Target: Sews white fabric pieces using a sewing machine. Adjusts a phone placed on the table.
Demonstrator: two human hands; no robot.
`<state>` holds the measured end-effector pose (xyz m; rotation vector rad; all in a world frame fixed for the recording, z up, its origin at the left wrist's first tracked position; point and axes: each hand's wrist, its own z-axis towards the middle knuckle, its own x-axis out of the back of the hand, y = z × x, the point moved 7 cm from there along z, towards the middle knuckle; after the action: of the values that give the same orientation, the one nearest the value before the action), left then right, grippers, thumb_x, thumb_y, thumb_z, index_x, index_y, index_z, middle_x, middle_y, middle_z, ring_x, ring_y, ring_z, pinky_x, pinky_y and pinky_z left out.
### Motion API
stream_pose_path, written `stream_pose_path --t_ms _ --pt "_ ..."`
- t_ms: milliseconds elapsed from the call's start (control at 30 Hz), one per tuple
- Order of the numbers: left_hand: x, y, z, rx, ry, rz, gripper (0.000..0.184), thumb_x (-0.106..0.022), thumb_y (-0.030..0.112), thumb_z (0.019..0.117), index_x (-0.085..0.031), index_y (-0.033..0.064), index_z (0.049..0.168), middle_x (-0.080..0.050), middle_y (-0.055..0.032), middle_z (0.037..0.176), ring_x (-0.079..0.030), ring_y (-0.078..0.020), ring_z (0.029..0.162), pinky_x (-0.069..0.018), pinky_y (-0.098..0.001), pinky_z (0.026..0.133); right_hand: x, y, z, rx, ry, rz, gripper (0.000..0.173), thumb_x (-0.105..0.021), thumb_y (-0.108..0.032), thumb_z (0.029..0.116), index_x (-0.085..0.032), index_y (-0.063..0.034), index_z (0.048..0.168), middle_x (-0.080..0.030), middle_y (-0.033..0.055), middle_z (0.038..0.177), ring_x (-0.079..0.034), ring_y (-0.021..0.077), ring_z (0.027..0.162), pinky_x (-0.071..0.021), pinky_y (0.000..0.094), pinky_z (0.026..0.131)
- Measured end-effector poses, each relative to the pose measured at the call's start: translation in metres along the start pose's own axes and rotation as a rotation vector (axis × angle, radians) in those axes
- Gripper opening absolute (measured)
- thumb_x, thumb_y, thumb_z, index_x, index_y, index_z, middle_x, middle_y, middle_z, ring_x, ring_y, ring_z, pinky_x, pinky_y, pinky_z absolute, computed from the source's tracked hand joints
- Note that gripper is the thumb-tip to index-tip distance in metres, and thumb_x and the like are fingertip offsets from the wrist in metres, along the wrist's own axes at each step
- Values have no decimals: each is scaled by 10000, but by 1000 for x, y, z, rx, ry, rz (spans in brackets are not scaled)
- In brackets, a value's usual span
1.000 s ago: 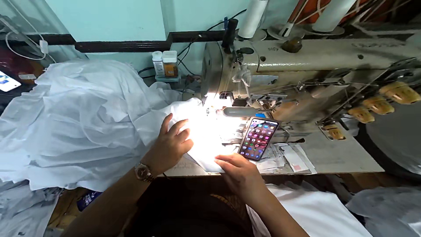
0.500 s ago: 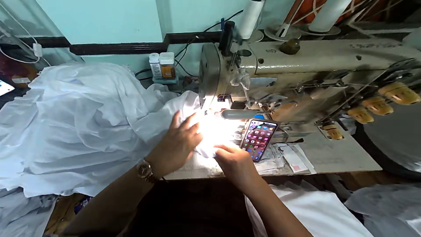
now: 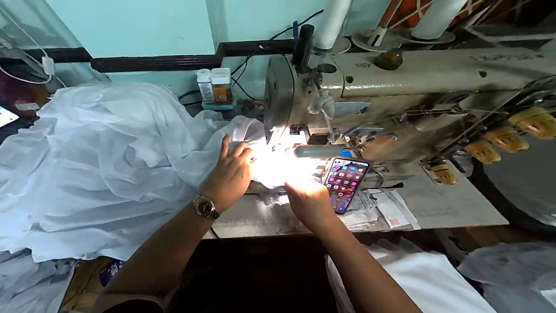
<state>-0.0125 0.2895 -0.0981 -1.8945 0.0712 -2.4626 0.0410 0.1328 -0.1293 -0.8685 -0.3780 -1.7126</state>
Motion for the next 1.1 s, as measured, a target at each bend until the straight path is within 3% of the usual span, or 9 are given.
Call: stream_pose_path --t_ms 67,167,200,233,267,333,400,533,1100 --pt "4 2 -5 12 -39 -95 277 -657 111 895 -763 117 1150 -679 -99 1298 -447 -352 1436 -184 -711 1191 -5 0 -4 -36 3 -6 219 -581 -105 960 -790 -55 913 -703 128 703 -711 294 638 -569 441 543" --pt "17 1 -9 87 100 -328 288 -652 384 897 -769 143 1001 -624 -55 1414 -397 -314 1478 -269 -673 1171 -7 -2 -12 -64 -10 29 233 -568 -96 967 -794 -39 980 -726 129 751 -722 283 655 -582 425 557" --pt "15 -3 -6 152 206 -396 280 -662 381 895 -757 121 937 -604 -71 1442 -410 -317 1470 -303 -651 1164 -8 -3 -16 -75 -10 43 237 -562 -107 979 -787 -33 980 -724 125 755 -720 274 656 -583 417 564" --pt "7 -9 -2 225 308 -447 255 -688 334 893 -738 91 952 -569 -108 1474 -414 -332 1463 -332 -630 1155 -10 -3 -20 -87 -5 59 242 -557 -118 991 -781 -27 984 -723 123 761 -720 266 661 -586 411 571" --pt "-6 -16 3 290 358 -474 253 -733 276 891 -704 73 1039 -500 -150 1526 -397 -359 1466 -345 -628 1146 -12 -4 -24 -97 10 75 244 -558 -126 994 -777 -19 994 -727 121 765 -722 256 660 -589 403 574" --pt "-32 -29 9 390 331 -527 488 -817 201 854 -646 97 1299 -391 -184 1602 -402 -387 1457 -388 -620 1128 -20 -4 -33 -114 30 113 240 -566 -123 983 -762 -1 1048 -744 120 805 -732 238 680 -604 393 601" --pt "-42 -36 12 416 290 -580 558 -822 169 862 -594 113 1369 -384 -193 1599 -433 -386 1434 -435 -593 1107 -32 -2 -45 -120 76 136 251 -572 -118 960 -750 8 1084 -750 128 854 -735 239 723 -614 386 653" --pt "-43 -36 10 393 286 -580 535 -807 158 876 -593 102 1363 -405 -196 1580 -435 -378 1433 -435 -584 1109 -57 6 -65 -104 166 155 329 -585 -142 928 -723 10 1184 -714 240 1156 -743 281 961 -612 360 841" --pt "-45 -38 12 373 326 -559 450 -778 148 892 -633 104 1316 -471 -174 1531 -479 -360 1393 -456 -575 1086 -58 6 -64 -88 207 162 338 -572 -119 912 -719 -5 1195 -699 237 1208 -720 268 1067 -582 329 921"
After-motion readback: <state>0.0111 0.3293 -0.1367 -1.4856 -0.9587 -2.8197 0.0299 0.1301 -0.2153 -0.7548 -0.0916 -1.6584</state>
